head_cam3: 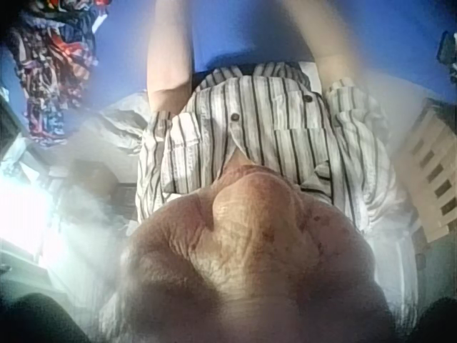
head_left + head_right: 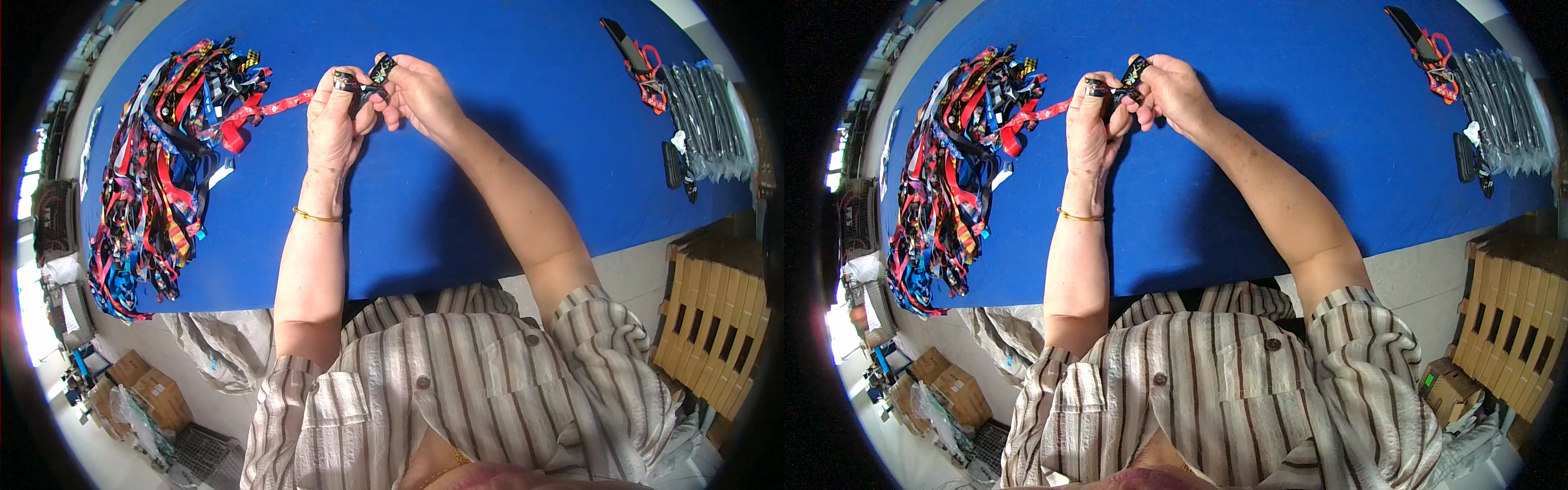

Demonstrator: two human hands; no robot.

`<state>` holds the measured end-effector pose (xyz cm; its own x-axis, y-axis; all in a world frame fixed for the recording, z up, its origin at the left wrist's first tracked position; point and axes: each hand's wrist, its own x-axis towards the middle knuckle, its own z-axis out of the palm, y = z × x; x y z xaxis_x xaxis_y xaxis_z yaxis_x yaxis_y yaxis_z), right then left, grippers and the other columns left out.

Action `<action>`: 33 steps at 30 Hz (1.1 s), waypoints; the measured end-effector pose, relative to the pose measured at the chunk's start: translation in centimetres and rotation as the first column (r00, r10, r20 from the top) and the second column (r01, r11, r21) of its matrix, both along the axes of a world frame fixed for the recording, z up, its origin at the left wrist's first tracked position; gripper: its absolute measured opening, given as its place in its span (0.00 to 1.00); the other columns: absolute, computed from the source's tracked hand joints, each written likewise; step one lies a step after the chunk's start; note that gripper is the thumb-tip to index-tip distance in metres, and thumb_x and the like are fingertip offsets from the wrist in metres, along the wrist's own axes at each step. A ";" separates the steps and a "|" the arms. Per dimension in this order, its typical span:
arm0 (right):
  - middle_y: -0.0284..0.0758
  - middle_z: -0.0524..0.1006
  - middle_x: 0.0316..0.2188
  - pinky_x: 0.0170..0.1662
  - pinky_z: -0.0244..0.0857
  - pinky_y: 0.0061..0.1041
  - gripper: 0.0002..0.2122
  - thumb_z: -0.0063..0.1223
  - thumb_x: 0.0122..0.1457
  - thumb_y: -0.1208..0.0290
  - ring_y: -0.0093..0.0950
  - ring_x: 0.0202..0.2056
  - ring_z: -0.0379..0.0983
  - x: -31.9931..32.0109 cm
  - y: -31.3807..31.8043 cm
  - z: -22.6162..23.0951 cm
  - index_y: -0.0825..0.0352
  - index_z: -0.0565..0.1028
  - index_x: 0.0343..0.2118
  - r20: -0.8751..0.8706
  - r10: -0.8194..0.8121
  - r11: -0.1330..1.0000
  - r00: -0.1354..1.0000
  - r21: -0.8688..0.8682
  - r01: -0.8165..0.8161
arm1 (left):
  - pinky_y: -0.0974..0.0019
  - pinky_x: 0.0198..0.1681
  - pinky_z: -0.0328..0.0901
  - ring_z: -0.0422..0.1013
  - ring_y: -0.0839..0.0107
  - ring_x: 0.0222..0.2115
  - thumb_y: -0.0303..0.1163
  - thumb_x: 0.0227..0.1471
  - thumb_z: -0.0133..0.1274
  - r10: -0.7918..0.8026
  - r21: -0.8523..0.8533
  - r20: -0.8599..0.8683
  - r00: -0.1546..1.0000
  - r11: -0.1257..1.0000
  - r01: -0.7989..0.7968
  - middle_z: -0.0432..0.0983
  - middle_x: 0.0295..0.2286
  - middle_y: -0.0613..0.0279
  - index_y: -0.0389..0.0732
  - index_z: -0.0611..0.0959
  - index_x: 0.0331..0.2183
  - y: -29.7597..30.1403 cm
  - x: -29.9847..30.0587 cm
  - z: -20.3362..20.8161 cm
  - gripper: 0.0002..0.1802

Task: Attaching plastic buckles to colorful and black patterned lanyards at an assembly table.

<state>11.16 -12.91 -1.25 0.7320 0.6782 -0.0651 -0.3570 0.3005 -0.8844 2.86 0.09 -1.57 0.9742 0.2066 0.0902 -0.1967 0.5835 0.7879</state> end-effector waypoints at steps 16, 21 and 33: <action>0.40 0.75 0.22 0.15 0.64 0.19 0.20 0.44 0.67 0.52 0.22 0.14 0.71 -1.0 0.2 0.1 0.70 0.67 0.35 0.066 -0.044 0.995 0.997 0.088 0.038 | 0.77 0.10 0.48 0.60 0.79 0.10 0.38 0.65 0.44 0.035 -0.247 -0.191 0.981 0.965 -0.082 0.74 0.22 0.57 0.42 0.72 0.32 -0.3 0.2 0.5 0.12; 0.37 0.75 0.21 0.16 0.64 0.17 0.19 0.47 0.67 0.54 0.20 0.14 0.71 -1.1 0.1 0.4 0.71 0.68 0.39 0.145 -0.043 0.995 0.989 0.090 0.030 | 0.77 0.09 0.48 0.59 0.79 0.09 0.42 0.65 0.44 0.035 -0.239 -0.221 0.975 0.967 -0.090 0.74 0.21 0.55 0.40 0.72 0.31 0.1 0.6 -0.1 0.16; 0.36 0.75 0.20 0.16 0.64 0.17 0.14 0.50 0.66 0.63 0.18 0.14 0.70 -1.7 0.1 0.9 0.72 0.69 0.42 0.234 -0.008 0.996 0.972 0.093 -0.014 | 0.79 0.08 0.45 0.51 0.82 0.06 0.53 0.62 0.47 0.018 -0.192 -0.290 0.957 0.978 -0.076 0.70 0.16 0.63 0.41 0.75 0.34 -0.8 0.2 1.2 0.22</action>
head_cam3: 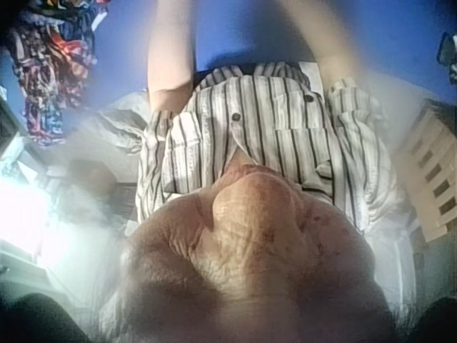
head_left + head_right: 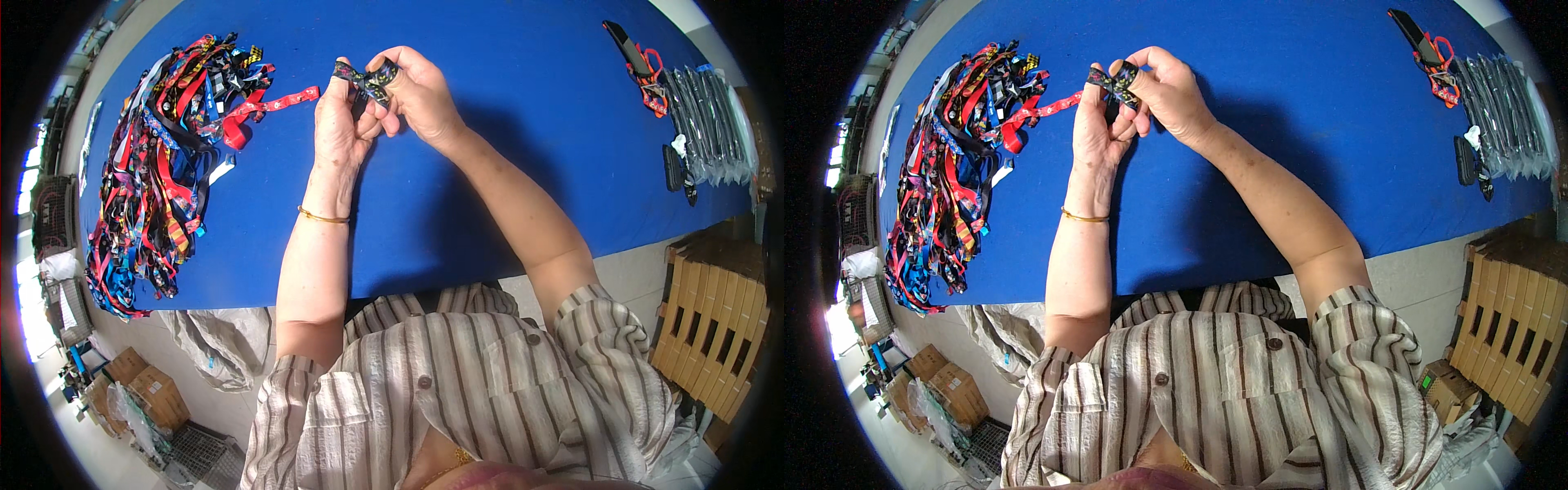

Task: Attaching plastic buckles to colorful and black patterned lanyards at an assembly table.

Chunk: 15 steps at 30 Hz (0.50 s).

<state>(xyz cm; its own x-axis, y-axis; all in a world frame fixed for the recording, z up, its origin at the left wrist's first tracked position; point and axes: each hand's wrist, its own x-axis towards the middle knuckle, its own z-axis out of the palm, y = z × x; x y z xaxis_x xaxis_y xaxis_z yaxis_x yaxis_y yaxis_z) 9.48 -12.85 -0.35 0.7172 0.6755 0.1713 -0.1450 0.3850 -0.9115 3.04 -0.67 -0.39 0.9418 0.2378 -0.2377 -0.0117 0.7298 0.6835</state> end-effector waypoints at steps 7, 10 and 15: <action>0.36 0.75 0.21 0.17 0.65 0.16 0.17 0.44 0.68 0.59 0.21 0.14 0.71 1.0 -0.1 -0.6 0.73 0.69 0.42 -0.090 0.046 0.999 0.995 -0.024 -0.049 | 0.77 0.12 0.47 0.54 0.80 0.09 0.44 0.64 0.41 -0.065 0.000 0.120 0.991 0.998 0.066 0.74 0.20 0.54 0.36 0.75 0.33 1.0 -0.3 -0.4 0.20; 0.35 0.76 0.21 0.17 0.64 0.16 0.17 0.44 0.68 0.59 0.21 0.14 0.71 1.2 -0.2 -0.8 0.73 0.69 0.43 -0.085 0.052 0.996 0.995 -0.067 -0.058 | 0.75 0.14 0.48 0.54 0.79 0.11 0.41 0.62 0.40 -0.058 0.026 0.154 0.986 0.998 0.055 0.74 0.21 0.53 0.33 0.76 0.36 0.9 -0.5 -0.4 0.19; 0.33 0.75 0.21 0.17 0.63 0.16 0.16 0.44 0.68 0.59 0.21 0.14 0.71 1.3 -0.3 -0.6 0.72 0.69 0.43 -0.090 0.041 0.997 0.995 -0.064 -0.047 | 0.74 0.16 0.51 0.56 0.76 0.13 0.37 0.59 0.40 -0.063 0.051 0.175 0.983 0.997 0.055 0.74 0.22 0.52 0.30 0.77 0.39 0.9 -0.8 -0.3 0.19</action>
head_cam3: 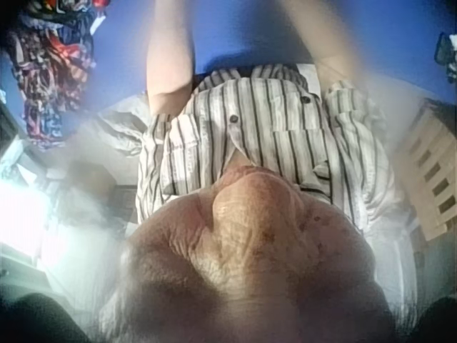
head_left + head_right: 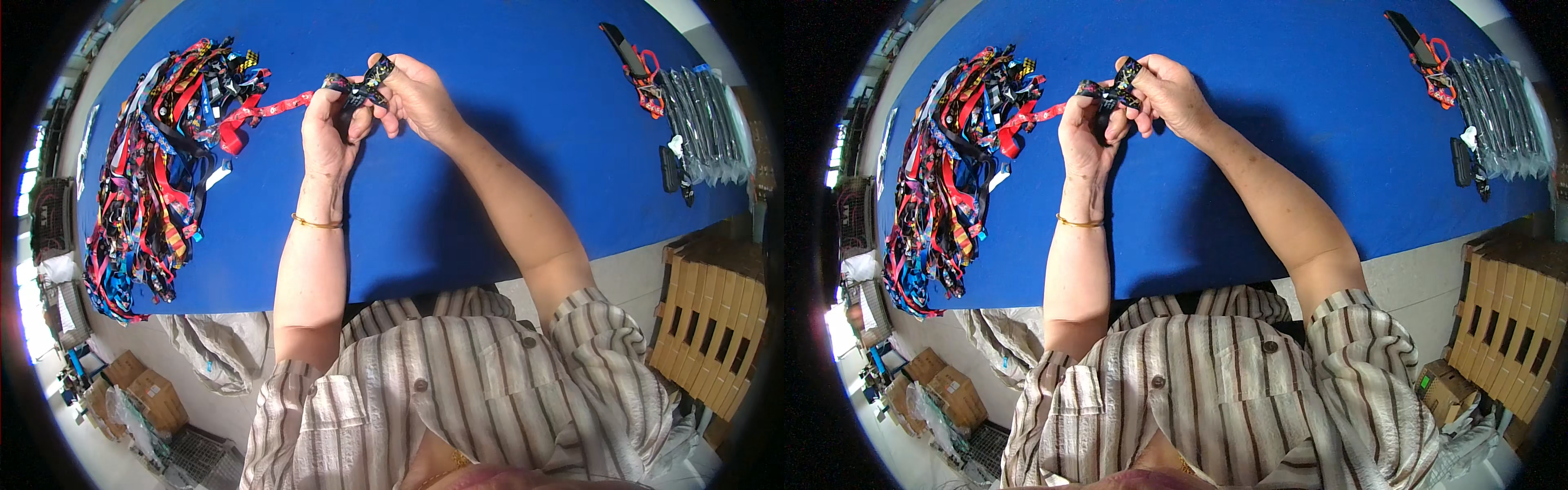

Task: Attaching plastic buckles to colorful and black patterned lanyards at an assembly table.

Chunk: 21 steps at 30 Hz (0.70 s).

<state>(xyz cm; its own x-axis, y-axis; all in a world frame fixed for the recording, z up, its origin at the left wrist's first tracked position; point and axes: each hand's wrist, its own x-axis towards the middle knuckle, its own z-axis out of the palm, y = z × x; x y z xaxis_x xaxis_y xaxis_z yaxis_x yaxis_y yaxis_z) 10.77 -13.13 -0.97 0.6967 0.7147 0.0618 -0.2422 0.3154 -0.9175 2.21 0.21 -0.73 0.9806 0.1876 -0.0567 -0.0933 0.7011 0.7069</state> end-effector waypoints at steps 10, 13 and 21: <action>0.34 0.75 0.20 0.15 0.64 0.16 0.16 0.45 0.68 0.59 0.20 0.14 0.71 0.4 -0.2 -0.1 0.71 0.70 0.40 -0.020 -0.056 0.998 0.998 -0.015 0.056 | 0.76 0.18 0.53 0.59 0.79 0.15 0.32 0.59 0.47 0.004 0.143 0.056 0.998 0.990 -0.012 0.77 0.26 0.54 0.30 0.78 0.41 0.0 0.2 -0.3 0.15; 0.35 0.75 0.21 0.15 0.64 0.18 0.13 0.44 0.67 0.62 0.21 0.14 0.71 0.3 -0.1 0.1 0.70 0.70 0.39 -0.027 -0.054 0.998 0.998 -0.027 0.053 | 0.79 0.17 0.51 0.60 0.84 0.16 0.28 0.60 0.52 0.044 0.187 0.018 0.999 0.981 -0.047 0.76 0.24 0.61 0.32 0.79 0.39 -0.2 0.1 -0.1 0.09; 0.35 0.76 0.25 0.21 0.64 0.16 0.11 0.47 0.65 0.66 0.19 0.19 0.72 0.3 -0.2 0.4 0.70 0.70 0.40 0.032 -0.033 0.996 0.999 -0.076 0.036 | 0.79 0.16 0.48 0.57 0.84 0.15 0.29 0.59 0.53 0.161 0.229 -0.009 0.987 0.961 -0.155 0.71 0.20 0.67 0.33 0.78 0.34 0.4 0.4 -0.1 0.08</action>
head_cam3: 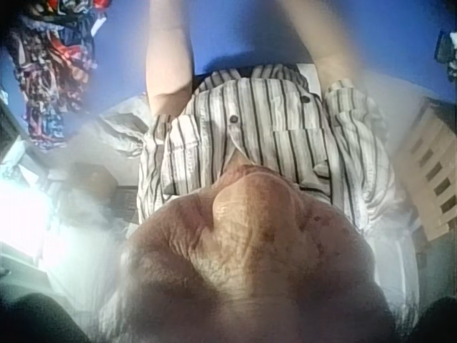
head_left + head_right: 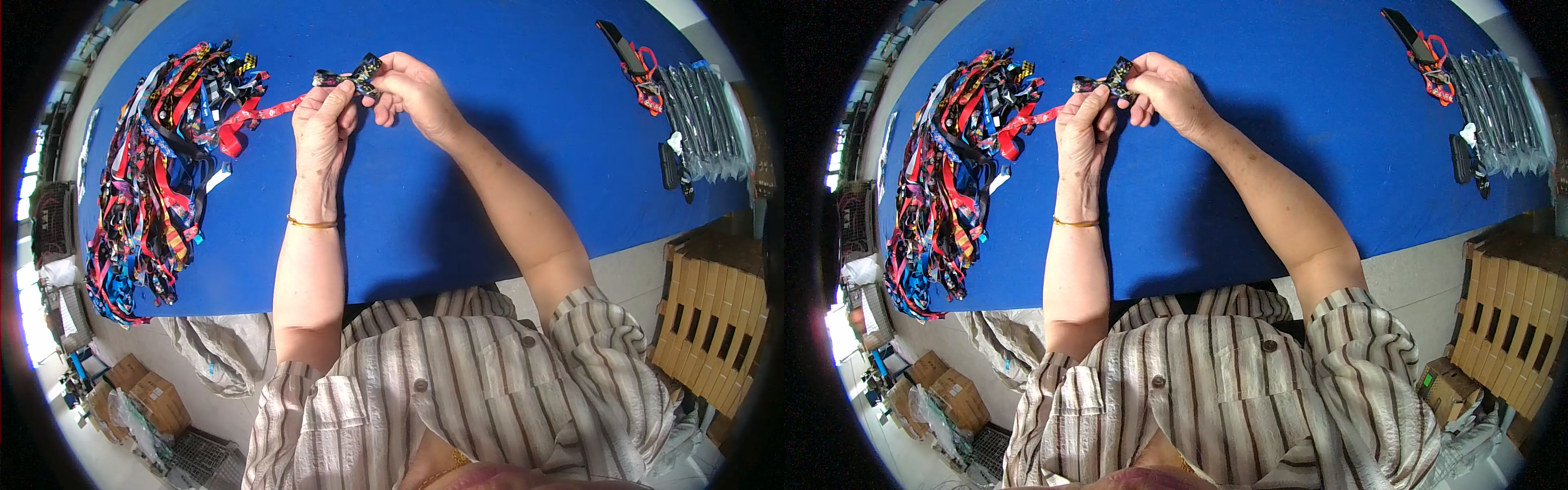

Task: Attaching plastic buckles to colorful and black patterned lanyards at an assembly table.

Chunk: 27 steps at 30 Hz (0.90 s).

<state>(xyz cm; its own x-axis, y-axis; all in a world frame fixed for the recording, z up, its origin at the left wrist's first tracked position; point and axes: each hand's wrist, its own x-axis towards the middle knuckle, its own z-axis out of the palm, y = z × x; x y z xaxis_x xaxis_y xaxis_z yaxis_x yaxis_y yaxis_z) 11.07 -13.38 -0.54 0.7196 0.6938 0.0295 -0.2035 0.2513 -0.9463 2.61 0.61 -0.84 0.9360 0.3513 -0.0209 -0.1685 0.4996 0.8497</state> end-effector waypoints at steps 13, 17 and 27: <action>0.28 0.77 0.23 0.24 0.65 0.13 0.05 0.58 0.59 0.74 0.13 0.22 0.71 0.5 0.7 -1.5 0.68 0.74 0.33 0.399 -0.303 0.942 0.865 -0.008 0.334 | 0.77 0.38 0.66 0.71 0.80 0.34 0.27 0.54 0.61 0.310 0.380 0.087 0.947 0.868 -0.320 0.77 0.35 0.64 0.35 0.79 0.39 -1.3 0.4 -0.6 0.10; 0.30 0.79 0.24 0.26 0.67 0.13 0.05 0.58 0.59 0.75 0.13 0.25 0.74 -0.6 1.3 -1.0 0.69 0.75 0.33 0.454 -0.324 0.928 0.830 -0.019 0.373 | 0.76 0.40 0.66 0.71 0.79 0.35 0.30 0.56 0.59 0.235 0.350 0.082 0.968 0.903 -0.249 0.78 0.35 0.65 0.35 0.80 0.41 -1.5 0.2 -0.6 0.12; 0.34 0.82 0.27 0.30 0.70 0.18 0.05 0.56 0.60 0.72 0.18 0.26 0.77 -1.1 1.7 -1.6 0.67 0.79 0.35 0.528 -0.278 0.945 0.803 0.004 0.326 | 0.72 0.37 0.68 0.74 0.74 0.28 0.29 0.60 0.53 0.143 0.028 0.037 0.989 0.989 -0.144 0.80 0.29 0.59 0.34 0.80 0.37 0.3 0.2 -1.7 0.08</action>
<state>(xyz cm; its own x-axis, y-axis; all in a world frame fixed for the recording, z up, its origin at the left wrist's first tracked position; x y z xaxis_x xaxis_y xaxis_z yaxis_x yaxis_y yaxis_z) 9.99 -11.70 -2.14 0.7887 0.4605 0.4073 0.3915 0.1345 -0.9103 2.82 0.87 -2.52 0.8757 0.4824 0.0236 -0.2664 0.4417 0.8567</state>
